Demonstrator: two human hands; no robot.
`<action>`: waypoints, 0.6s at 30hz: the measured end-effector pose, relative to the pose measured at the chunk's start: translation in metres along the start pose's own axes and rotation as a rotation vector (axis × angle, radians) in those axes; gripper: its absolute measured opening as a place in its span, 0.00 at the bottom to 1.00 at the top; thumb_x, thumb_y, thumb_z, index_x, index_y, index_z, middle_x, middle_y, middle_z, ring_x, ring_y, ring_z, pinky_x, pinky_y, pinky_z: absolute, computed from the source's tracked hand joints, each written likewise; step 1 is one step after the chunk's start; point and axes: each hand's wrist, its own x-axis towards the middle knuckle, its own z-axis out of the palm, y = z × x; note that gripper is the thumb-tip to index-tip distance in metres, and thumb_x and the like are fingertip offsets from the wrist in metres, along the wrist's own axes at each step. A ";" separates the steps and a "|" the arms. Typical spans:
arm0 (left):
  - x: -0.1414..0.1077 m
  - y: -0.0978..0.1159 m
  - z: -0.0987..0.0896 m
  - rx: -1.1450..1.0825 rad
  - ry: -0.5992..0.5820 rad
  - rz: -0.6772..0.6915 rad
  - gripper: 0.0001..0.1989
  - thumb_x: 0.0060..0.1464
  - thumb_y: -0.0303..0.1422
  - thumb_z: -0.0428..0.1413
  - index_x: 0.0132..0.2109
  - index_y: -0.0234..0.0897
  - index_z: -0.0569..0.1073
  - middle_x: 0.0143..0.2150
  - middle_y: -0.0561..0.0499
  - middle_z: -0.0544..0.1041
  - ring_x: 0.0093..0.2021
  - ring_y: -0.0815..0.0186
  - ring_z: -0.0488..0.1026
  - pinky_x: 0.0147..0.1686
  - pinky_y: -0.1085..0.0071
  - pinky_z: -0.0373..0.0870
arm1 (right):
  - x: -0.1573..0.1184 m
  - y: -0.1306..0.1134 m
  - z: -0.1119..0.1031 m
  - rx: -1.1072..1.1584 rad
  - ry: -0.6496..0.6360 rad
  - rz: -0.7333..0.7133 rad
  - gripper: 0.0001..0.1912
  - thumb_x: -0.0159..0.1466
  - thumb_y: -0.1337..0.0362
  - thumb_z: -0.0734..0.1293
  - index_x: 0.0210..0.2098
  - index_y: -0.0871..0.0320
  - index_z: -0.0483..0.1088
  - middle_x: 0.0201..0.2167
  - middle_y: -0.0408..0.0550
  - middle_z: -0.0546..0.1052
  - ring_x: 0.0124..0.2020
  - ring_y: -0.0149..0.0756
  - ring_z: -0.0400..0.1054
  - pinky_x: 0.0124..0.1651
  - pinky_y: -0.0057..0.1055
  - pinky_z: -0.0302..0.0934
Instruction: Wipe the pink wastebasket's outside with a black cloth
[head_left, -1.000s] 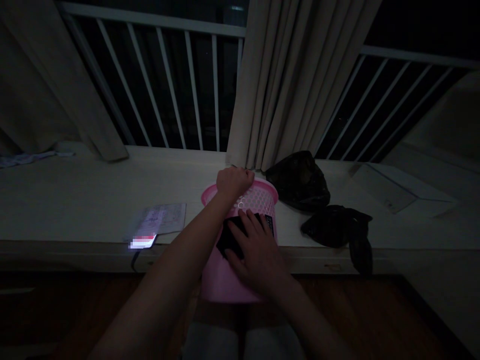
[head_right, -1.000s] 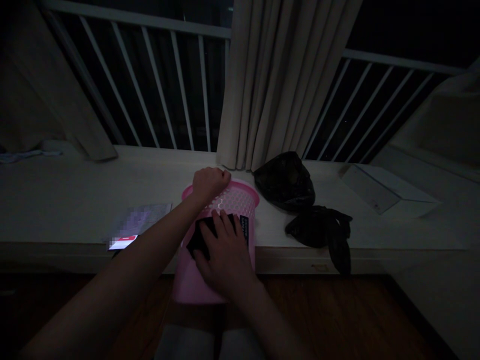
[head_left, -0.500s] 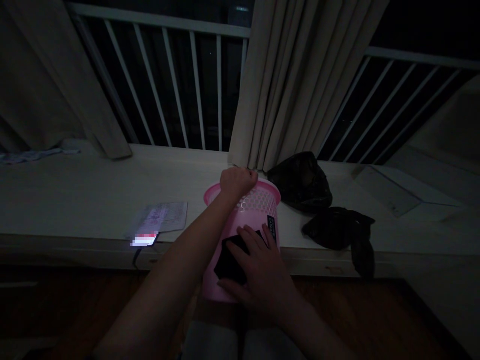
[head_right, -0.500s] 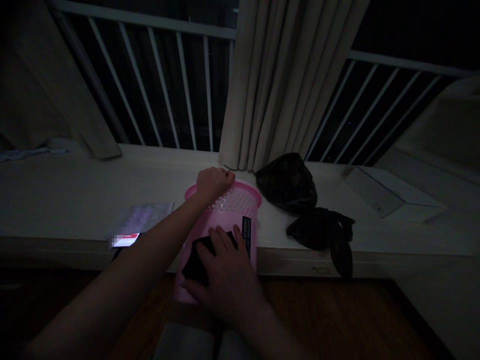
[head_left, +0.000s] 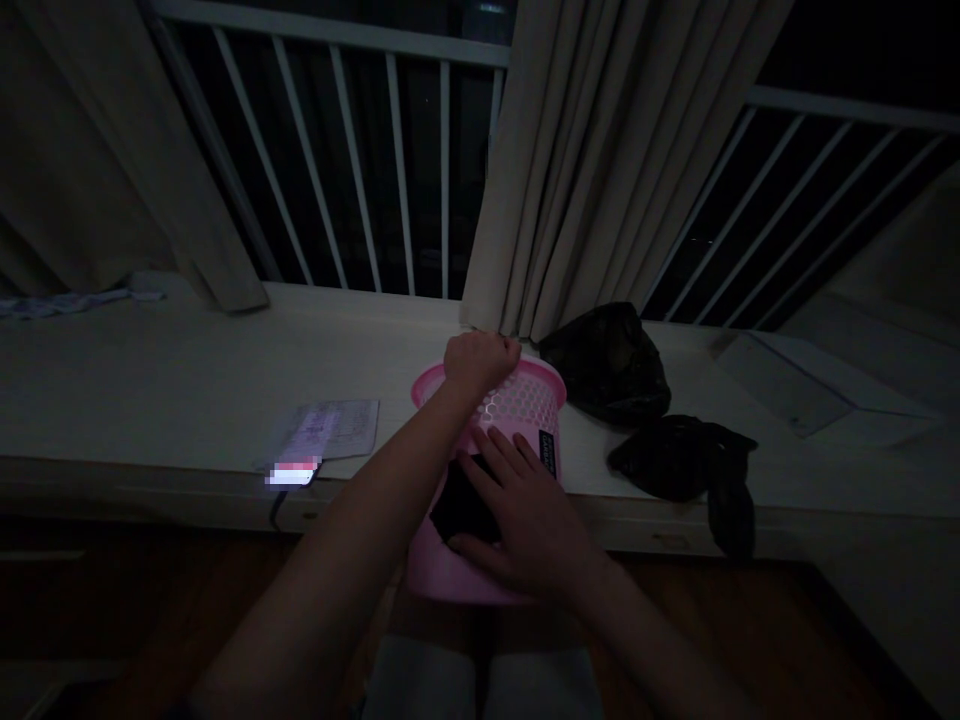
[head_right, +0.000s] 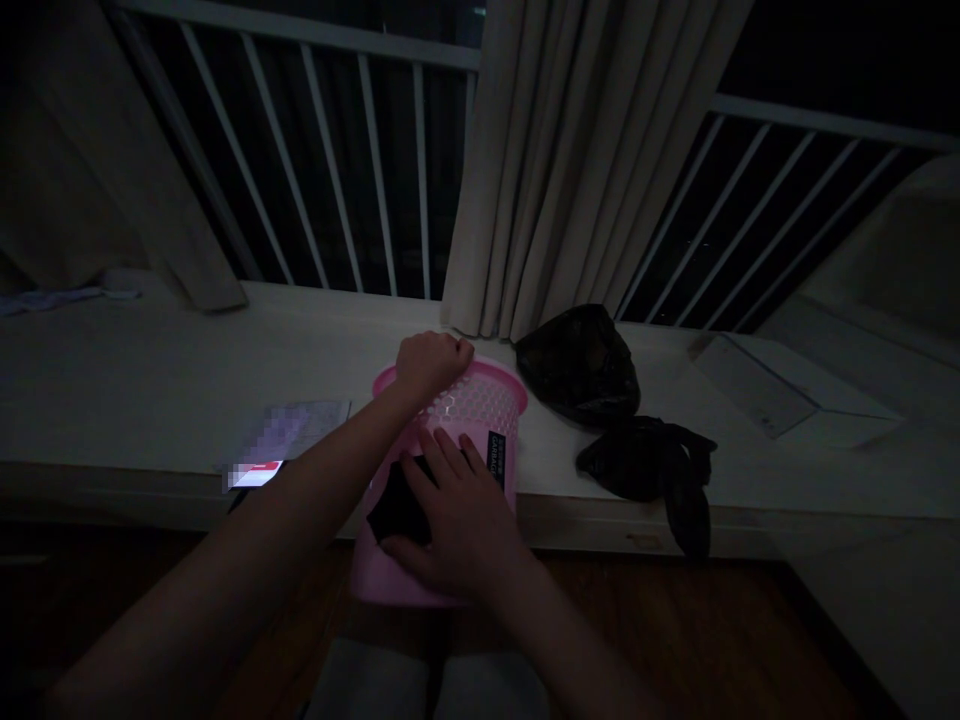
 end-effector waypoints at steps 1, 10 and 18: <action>0.000 0.000 0.000 -0.005 0.002 0.002 0.27 0.61 0.40 0.40 0.44 0.29 0.80 0.40 0.35 0.79 0.42 0.52 0.76 0.42 0.59 0.68 | -0.007 -0.002 0.001 0.005 -0.008 0.001 0.41 0.61 0.46 0.65 0.66 0.61 0.55 0.69 0.60 0.53 0.70 0.51 0.40 0.68 0.54 0.39; -0.001 0.002 -0.001 -0.008 0.015 0.004 0.27 0.62 0.40 0.39 0.43 0.29 0.80 0.39 0.35 0.80 0.42 0.52 0.77 0.41 0.59 0.69 | -0.017 -0.004 0.006 -0.021 0.028 0.039 0.41 0.59 0.50 0.68 0.65 0.62 0.56 0.69 0.59 0.53 0.70 0.52 0.42 0.67 0.55 0.42; -0.002 -0.006 -0.001 0.010 0.010 -0.018 0.28 0.61 0.40 0.38 0.43 0.28 0.80 0.40 0.35 0.79 0.42 0.52 0.76 0.42 0.59 0.68 | 0.007 -0.013 0.012 -0.004 0.093 0.134 0.41 0.60 0.47 0.65 0.65 0.68 0.56 0.68 0.60 0.54 0.70 0.55 0.41 0.69 0.55 0.36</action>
